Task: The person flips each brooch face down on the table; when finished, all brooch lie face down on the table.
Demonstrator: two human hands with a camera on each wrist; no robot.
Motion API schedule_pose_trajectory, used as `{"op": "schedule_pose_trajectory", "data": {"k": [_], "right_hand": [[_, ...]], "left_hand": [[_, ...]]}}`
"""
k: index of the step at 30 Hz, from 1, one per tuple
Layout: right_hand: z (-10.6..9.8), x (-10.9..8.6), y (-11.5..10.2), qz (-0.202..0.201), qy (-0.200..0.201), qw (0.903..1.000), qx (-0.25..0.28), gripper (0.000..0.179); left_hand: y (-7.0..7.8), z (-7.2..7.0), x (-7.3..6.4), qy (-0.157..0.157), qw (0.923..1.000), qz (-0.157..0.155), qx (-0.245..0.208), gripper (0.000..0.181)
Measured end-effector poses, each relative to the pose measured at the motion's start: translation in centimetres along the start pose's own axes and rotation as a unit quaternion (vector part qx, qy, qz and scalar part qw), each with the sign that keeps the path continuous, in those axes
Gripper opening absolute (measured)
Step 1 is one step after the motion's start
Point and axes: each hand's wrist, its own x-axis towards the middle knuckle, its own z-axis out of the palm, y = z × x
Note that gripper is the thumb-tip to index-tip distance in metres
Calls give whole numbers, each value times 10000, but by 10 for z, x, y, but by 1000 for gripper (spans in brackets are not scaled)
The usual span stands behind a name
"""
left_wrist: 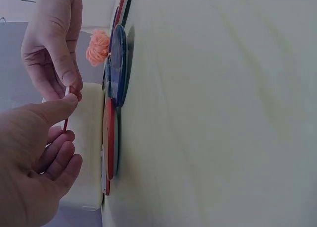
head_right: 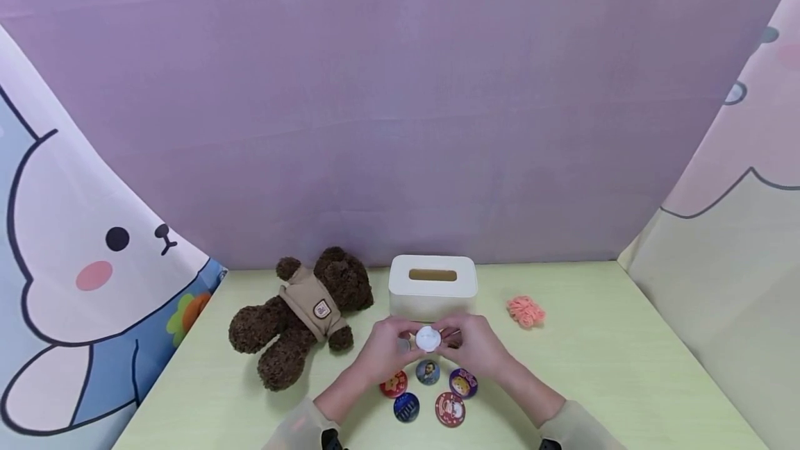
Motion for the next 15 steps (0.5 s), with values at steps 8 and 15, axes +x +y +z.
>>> {"op": "schedule_pose_trajectory", "data": {"k": [8,15], "right_hand": [[3,2,5,-201,-124,9981,-565,24],[7,5,10,-203,-261,9966,-760,25]], "left_hand": [[-3,5,6,-197,9990,60,398,32],[-4,9,11,-334,9960,-41,831,31]]}}
